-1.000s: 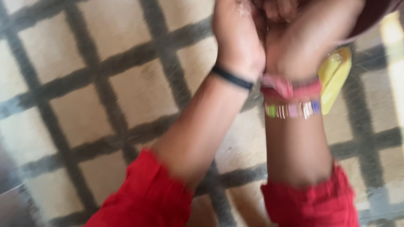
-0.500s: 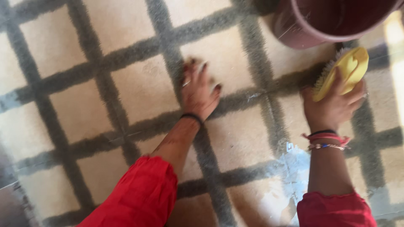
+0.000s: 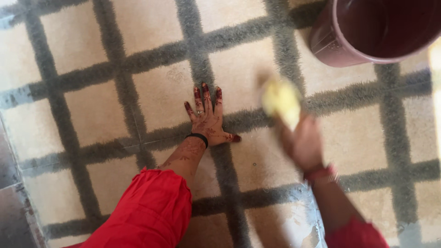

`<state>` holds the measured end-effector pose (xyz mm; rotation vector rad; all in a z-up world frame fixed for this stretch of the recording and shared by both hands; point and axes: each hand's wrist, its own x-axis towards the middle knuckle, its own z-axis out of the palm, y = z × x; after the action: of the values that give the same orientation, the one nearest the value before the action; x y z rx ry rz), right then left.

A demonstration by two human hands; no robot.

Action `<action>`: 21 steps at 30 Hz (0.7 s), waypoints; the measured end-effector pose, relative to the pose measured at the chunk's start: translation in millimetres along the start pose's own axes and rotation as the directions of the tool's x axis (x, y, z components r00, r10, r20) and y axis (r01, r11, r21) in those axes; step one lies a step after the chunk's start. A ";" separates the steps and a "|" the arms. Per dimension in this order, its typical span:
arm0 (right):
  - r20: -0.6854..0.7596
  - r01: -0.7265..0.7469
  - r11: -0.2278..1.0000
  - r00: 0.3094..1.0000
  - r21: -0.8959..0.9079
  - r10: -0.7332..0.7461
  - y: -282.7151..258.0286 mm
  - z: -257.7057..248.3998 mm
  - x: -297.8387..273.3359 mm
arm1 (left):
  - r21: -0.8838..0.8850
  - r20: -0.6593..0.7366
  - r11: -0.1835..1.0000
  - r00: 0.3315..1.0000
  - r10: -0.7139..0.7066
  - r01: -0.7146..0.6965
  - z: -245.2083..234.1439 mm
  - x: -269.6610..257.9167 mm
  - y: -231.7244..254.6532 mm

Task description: The person washes a tiled floor by hand, dipping a scrubbing brush into a bucket of water and repeatedly scrubbing the tiled surface before rinsing it.

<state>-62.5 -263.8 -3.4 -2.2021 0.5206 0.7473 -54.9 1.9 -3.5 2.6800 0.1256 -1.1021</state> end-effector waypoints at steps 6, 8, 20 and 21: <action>-0.179 0.361 0.553 0.695 -0.751 -0.697 -48.1 34.2 46.5 | 0.036 0.058 0.999 0.998 0.001 -0.004 -2.7 4.8 -2.9; -0.024 0.591 0.579 0.688 -0.561 -0.726 -55.4 54.4 20.6 | 0.096 0.118 0.995 0.993 -0.005 -0.006 -2.6 9.7 -3.7; -0.084 0.652 0.532 0.588 -0.540 -0.805 -96.7 62.1 59.4 | 0.105 0.170 0.994 0.985 -0.022 0.004 -4.3 12.6 -0.3; 0.075 0.682 0.096 0.217 -0.725 -0.973 -92.8 65.5 43.2 | 0.123 0.198 0.992 0.980 -0.028 0.003 -6.3 14.7 -0.7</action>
<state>-0.8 -160.4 -19.9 -2.6900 -1.1027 -0.3928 -40.3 4.0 -9.7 2.6571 0.0445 -1.4188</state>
